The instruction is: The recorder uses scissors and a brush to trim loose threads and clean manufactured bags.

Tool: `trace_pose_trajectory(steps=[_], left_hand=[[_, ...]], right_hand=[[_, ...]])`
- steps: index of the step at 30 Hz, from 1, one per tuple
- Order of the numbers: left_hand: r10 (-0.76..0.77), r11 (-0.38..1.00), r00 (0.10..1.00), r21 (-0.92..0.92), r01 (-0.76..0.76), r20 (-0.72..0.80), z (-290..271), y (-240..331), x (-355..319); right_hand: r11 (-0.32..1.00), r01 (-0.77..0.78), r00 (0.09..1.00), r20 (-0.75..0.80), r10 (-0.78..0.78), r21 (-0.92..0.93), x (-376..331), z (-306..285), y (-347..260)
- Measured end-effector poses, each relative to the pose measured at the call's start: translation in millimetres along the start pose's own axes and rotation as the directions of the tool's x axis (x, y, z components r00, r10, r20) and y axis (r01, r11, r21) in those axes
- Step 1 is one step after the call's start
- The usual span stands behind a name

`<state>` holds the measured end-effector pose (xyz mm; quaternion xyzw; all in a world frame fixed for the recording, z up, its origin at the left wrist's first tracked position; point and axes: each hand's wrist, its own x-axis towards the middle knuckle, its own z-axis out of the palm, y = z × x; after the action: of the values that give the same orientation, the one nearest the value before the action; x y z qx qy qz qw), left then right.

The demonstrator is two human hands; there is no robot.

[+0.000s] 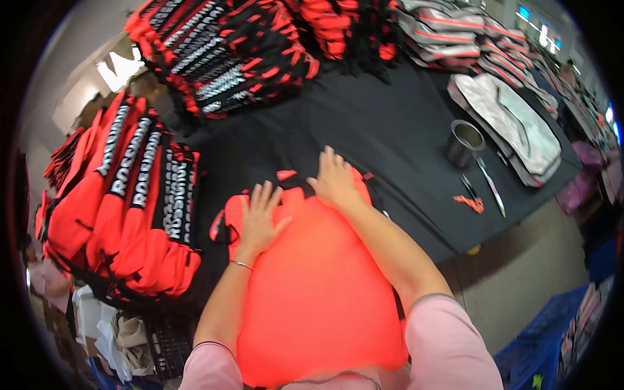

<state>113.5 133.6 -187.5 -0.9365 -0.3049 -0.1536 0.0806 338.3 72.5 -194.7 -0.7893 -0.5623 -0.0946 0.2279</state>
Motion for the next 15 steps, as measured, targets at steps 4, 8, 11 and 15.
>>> trace_pose_trajectory(steps=[4, 8, 11, 15], left_hand=[[0.053, 0.994, 0.998, -0.100, -0.055, -0.022, 8, 12, -7], [0.063, 0.990, 0.998, -0.127, -0.063, -0.004, 8, 16, -12], [0.069, 0.991, 0.998, -0.114, -0.068, 0.004, 8, 18, -8], [0.105, 0.964, 0.993, -0.242, -0.114, -0.052, 11, -2, -12]], right_hand=[[0.998, -0.059, 0.998, 0.006, 0.059, -0.019, -22, -6, 10], [0.997, -0.062, 0.994, 0.096, 0.057, 0.052, -31, -29, 6], [0.921, 0.100, 0.969, -0.248, -0.004, 0.376, -56, -47, 31], [0.869, 0.061, 0.940, -0.322, 0.116, 0.491, -114, -99, 51]])
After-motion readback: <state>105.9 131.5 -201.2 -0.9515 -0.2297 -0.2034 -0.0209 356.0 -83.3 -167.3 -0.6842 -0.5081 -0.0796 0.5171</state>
